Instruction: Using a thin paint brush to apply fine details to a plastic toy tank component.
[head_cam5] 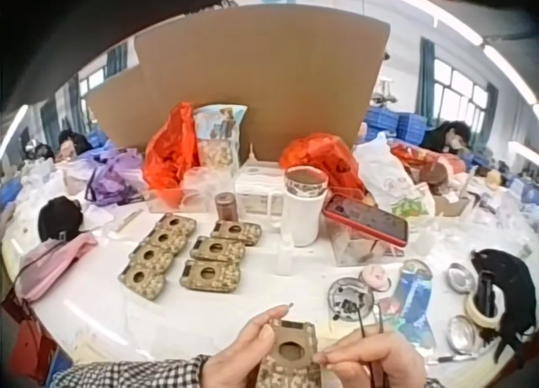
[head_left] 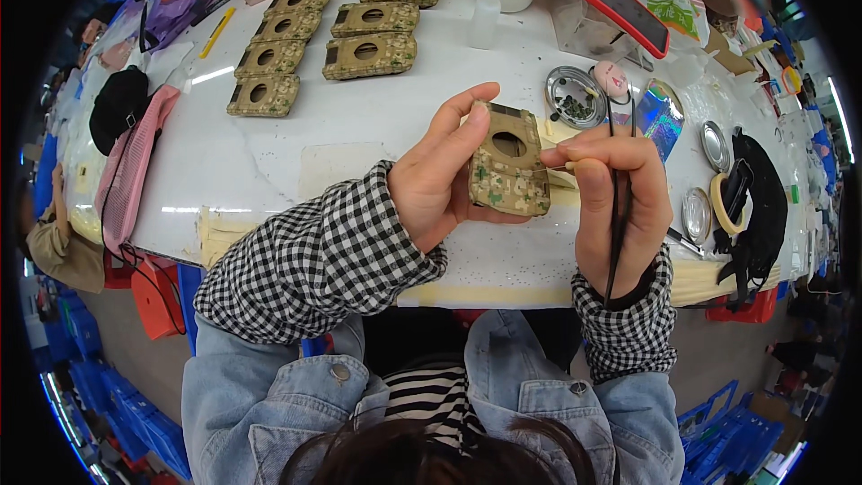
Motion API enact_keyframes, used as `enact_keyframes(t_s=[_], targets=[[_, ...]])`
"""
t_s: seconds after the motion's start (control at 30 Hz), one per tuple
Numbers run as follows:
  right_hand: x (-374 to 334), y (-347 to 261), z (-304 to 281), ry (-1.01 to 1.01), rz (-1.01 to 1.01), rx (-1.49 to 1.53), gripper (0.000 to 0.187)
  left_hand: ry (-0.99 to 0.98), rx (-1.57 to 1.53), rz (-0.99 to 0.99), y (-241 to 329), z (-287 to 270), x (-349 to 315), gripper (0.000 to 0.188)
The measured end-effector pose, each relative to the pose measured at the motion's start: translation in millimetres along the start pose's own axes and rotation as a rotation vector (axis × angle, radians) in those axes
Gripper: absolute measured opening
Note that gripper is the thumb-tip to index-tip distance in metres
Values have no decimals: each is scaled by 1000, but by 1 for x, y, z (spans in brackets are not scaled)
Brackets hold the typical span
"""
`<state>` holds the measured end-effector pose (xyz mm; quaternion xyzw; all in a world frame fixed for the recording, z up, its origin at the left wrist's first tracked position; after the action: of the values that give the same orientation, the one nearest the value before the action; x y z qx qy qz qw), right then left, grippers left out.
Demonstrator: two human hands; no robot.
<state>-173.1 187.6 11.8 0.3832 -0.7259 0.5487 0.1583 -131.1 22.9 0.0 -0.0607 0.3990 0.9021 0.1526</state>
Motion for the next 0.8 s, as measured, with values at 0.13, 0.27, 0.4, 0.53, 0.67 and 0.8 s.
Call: enact_keyframes(t_s=[0.13, 0.27, 0.4, 0.53, 0.67, 0.8], targets=[[0, 0, 1, -3, 5, 6, 7, 0, 2, 0, 0, 0, -1, 56], [-1, -1, -1, -10, 35, 59, 6, -1, 6, -3, 0, -1, 0, 56], [-1, -8, -8, 123, 205, 152, 7, 17, 12, -7, 1, -2, 0, 56], [-5, 1, -31, 128, 83, -309, 4, 52, 20, 4, 3, -3, 0, 53], [-3, 9, -29, 71, -76, -686, 14, 74, -1, 21, 1, -4, 2, 50], [-3, 16, -23, -53, -91, -738, 17, 89, -4, 20, 1, -5, 3, 49]])
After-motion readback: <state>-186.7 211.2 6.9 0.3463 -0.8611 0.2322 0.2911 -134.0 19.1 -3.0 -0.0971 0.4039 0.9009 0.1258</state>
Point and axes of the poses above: each hand's wrist, its own x-axis towards the middle knuckle, its own z-axis out of the palm, y = z × x, the point moved 1 cm from there along x, towards the middle knuckle, and after that the axes turned 5 degrees about -x, right-handed, at the moved point
